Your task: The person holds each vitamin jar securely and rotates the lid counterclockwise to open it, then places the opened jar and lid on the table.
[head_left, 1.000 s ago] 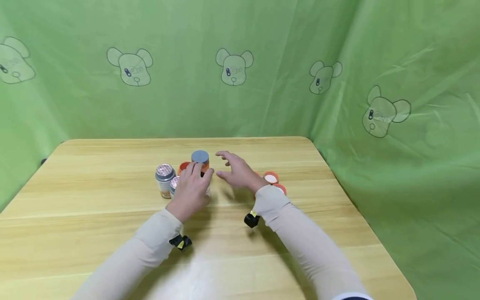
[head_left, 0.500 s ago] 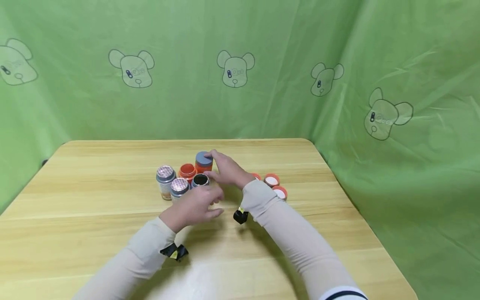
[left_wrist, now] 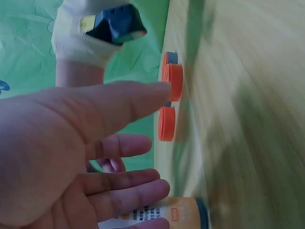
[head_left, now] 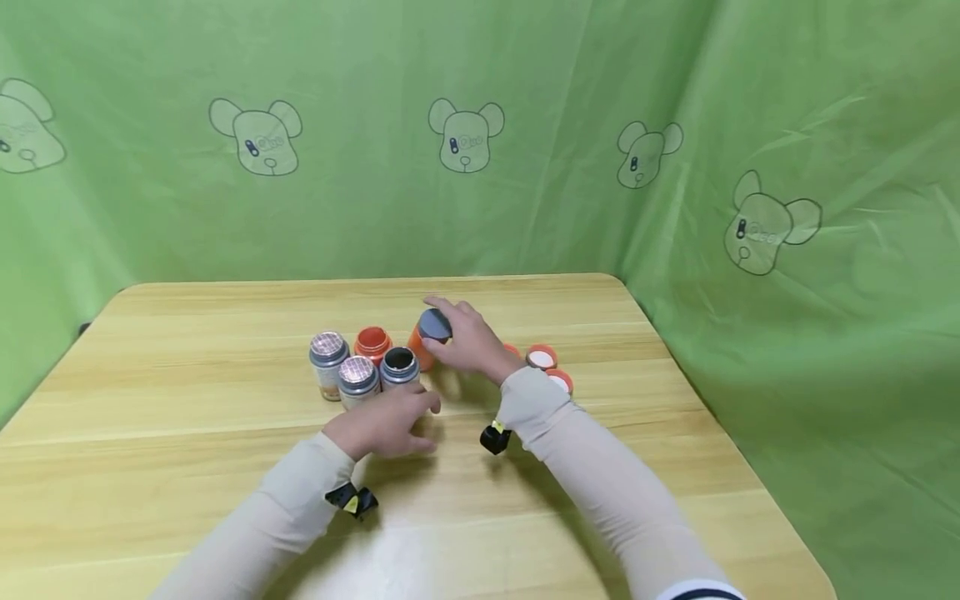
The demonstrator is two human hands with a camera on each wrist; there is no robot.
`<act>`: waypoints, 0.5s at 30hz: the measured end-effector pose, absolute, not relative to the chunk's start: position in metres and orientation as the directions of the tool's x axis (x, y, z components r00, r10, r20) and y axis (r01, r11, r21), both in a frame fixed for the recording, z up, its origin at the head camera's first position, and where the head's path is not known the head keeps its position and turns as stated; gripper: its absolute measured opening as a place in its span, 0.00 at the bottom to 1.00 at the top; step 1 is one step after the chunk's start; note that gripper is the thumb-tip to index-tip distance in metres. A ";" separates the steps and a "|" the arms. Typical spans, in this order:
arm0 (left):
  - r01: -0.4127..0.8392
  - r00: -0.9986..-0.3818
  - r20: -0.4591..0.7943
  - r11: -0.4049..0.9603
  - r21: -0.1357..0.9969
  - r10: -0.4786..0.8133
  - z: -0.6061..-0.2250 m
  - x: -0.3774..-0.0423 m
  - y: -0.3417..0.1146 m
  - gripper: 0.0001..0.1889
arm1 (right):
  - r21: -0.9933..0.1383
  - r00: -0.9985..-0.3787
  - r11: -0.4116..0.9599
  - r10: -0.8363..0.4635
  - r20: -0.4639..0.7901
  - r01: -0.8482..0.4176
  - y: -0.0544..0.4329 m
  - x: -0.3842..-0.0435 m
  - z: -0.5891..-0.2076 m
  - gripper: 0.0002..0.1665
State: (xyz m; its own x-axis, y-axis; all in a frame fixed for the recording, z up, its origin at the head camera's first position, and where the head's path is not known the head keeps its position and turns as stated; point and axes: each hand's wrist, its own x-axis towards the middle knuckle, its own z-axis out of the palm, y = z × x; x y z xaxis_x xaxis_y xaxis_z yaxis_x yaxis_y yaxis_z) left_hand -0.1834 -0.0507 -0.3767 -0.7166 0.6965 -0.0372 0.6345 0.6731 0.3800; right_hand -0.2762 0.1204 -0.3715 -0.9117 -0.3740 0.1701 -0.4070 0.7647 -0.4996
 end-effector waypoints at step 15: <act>0.453 -0.835 -0.063 0.749 0.483 0.546 -0.383 -0.193 -0.042 0.38 | -0.528 -0.913 0.755 -0.393 0.112 -0.389 0.166 -0.235 -0.364 0.28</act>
State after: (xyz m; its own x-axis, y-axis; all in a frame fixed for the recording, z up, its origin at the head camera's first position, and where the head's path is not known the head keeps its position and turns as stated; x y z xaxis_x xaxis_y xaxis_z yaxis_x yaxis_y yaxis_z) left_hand -0.1927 -0.0419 -0.3832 -0.8355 0.5459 -0.0631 0.4530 0.7491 0.4834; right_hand -0.2350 0.1661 -0.3640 -0.9128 -0.3929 0.1116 -0.3894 0.7547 -0.5281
